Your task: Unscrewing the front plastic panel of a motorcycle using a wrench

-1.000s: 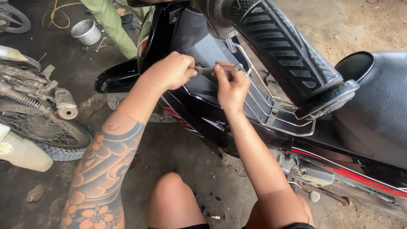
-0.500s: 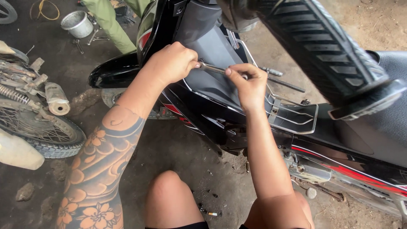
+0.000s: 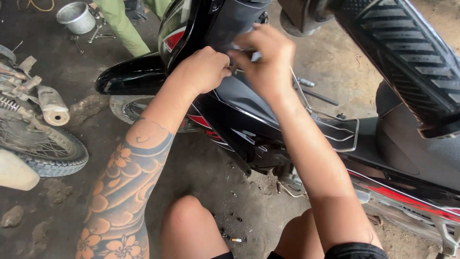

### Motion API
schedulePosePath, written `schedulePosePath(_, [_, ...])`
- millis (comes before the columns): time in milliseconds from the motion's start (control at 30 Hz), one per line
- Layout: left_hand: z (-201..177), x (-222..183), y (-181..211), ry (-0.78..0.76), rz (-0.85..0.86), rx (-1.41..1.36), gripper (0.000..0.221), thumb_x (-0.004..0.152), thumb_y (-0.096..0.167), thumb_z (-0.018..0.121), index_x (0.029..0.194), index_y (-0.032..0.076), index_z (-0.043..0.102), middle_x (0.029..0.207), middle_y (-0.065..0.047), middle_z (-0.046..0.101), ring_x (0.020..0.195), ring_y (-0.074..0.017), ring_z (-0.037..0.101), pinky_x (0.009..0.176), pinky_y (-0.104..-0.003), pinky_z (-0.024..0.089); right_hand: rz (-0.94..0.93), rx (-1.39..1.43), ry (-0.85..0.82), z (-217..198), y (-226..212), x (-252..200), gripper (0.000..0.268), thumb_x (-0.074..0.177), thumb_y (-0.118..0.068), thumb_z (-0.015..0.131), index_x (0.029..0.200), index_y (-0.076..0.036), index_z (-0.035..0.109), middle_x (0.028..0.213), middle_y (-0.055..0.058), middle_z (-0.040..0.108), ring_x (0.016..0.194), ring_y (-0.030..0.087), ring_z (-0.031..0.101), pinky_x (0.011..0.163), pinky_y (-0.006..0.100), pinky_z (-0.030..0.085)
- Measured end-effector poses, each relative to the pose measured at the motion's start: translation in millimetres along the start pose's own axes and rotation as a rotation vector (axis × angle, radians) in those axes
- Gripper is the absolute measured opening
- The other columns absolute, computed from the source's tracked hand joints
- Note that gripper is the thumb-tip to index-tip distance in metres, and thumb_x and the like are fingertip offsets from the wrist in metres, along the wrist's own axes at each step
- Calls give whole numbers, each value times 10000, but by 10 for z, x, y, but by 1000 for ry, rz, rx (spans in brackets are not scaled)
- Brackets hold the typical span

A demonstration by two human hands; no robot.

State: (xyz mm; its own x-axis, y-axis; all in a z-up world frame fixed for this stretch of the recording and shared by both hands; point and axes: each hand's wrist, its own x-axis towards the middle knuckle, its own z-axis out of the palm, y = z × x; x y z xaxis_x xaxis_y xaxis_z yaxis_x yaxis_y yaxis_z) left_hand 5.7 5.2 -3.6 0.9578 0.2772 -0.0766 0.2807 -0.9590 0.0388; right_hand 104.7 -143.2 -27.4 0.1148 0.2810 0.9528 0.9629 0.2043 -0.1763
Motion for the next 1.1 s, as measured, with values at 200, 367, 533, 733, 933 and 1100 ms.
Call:
schedulePosePath(200, [-95,-135,47,-3,-6,-31,181,1024,197,590,1010,177,769,968,-133,662,845,-363,648,593,-509,498,537,244,150,-211,-205,-215,152,900,-47,814,1031,-67,738,897,35,703,781,97,626,625,235,581])
schedulePosePath(367, [-93,-114,37,8,19,-63,106,944,219,746,966,116,745,951,-109,708,864,-327,675,673,-478,545,640,409,287,-234,116,-814,129,889,78,816,932,-3,725,849,126,695,677,190,732,656,243,581])
schedulePosePath(533, [-77,-57,43,37,39,-56,228,1011,324,689,1038,111,766,910,-149,710,813,-366,657,639,-501,515,700,363,266,-215,151,-879,183,843,66,877,863,-28,722,809,109,716,681,165,747,645,220,598])
schedulePosePath(733, [-101,-192,80,128,93,-65,208,1019,252,625,977,116,777,896,-154,774,910,-378,749,821,-476,598,510,439,449,-39,197,-969,147,821,130,860,907,73,756,706,149,632,636,230,744,781,357,625])
schedulePosePath(933, [-107,-235,103,138,125,-26,250,1068,229,560,1059,86,765,926,-165,775,922,-371,756,832,-485,596,466,420,431,-119,319,-958,162,815,126,886,877,99,739,706,143,608,683,269,755,859,432,608])
schedulePosePath(1100, [-40,-198,34,181,200,20,232,1073,178,552,1064,52,746,921,-196,764,881,-406,757,814,-515,599,426,137,107,-463,-9,-727,245,790,60,962,901,51,743,715,182,628,677,278,733,747,390,620])
